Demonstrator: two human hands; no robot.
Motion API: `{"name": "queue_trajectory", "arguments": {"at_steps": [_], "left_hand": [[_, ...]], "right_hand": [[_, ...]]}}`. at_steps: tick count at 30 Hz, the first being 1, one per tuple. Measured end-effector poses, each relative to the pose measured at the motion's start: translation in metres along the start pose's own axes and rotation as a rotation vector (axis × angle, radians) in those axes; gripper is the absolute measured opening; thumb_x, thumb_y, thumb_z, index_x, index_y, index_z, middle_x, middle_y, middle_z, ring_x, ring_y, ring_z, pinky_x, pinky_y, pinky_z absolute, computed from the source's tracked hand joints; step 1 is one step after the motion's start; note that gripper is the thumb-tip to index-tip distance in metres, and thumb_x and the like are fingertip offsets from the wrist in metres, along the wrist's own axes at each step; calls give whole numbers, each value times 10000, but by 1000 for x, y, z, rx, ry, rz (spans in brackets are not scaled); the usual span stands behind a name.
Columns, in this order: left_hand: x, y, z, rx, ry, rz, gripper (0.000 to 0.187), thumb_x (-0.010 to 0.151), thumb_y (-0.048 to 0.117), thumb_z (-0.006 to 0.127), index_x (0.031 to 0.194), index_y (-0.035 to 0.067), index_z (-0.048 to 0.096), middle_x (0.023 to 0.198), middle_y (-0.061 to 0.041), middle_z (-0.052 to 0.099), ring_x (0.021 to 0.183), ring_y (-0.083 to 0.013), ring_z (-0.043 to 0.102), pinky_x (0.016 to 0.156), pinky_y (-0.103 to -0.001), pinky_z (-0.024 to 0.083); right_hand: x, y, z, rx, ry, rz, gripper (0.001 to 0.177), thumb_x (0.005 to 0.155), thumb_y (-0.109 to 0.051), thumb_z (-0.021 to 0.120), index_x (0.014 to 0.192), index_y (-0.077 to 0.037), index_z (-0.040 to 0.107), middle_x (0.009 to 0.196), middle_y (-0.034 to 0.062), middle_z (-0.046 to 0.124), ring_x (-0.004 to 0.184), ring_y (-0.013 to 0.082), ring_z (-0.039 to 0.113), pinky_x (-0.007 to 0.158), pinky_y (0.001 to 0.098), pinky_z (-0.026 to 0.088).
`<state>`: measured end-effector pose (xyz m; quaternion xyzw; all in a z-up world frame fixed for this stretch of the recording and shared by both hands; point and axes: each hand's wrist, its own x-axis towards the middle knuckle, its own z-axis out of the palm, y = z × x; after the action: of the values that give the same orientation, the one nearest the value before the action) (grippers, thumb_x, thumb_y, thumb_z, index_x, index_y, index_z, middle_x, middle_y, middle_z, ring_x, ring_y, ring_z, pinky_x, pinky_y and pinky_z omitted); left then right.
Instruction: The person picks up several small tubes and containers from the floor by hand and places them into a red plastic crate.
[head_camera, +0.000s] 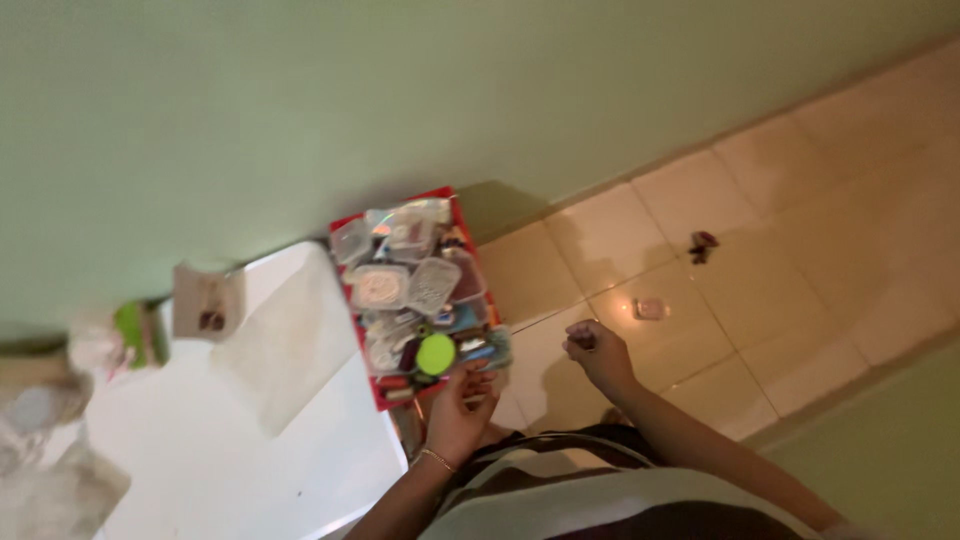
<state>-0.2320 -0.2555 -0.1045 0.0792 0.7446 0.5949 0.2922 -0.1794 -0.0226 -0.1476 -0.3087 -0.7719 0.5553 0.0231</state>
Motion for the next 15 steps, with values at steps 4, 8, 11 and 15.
{"name": "queue_trajectory", "arguments": {"at_steps": [4, 8, 11, 15], "left_hand": [[16, 4, 35, -21, -74, 86, 378, 724, 21, 593, 1084, 71, 489, 922, -51, 610, 788, -118, 572, 723, -256, 478], [24, 16, 83, -36, -131, 76, 376, 726, 26, 597, 1081, 75, 483, 933, -52, 600, 783, -116, 571, 719, -258, 477], [23, 32, 126, -14, -173, 34, 380, 721, 27, 596, 1080, 83, 484, 943, -46, 596, 795, -116, 560, 696, -262, 474], [22, 53, 182, -13, -204, 27, 376, 719, 36, 593, 1075, 84, 486, 936, -50, 605, 804, -123, 559, 667, -269, 479]], "right_hand": [[-12, 18, -44, 52, 68, 67, 196, 718, -91, 629, 886, -6, 577, 732, 61, 615, 617, 118, 592, 580, 242, 484], [-25, 41, -92, 94, 137, 137, 209, 720, -95, 627, 900, -2, 575, 736, 58, 609, 606, 121, 578, 566, 249, 476], [-37, 61, -133, 73, 198, 145, 209, 719, -108, 622, 898, -10, 577, 729, 54, 614, 601, 118, 586, 567, 242, 479], [-53, 89, -186, 133, 271, 176, 216, 720, -112, 627, 905, -12, 577, 713, 72, 610, 591, 126, 579, 550, 257, 475]]}}
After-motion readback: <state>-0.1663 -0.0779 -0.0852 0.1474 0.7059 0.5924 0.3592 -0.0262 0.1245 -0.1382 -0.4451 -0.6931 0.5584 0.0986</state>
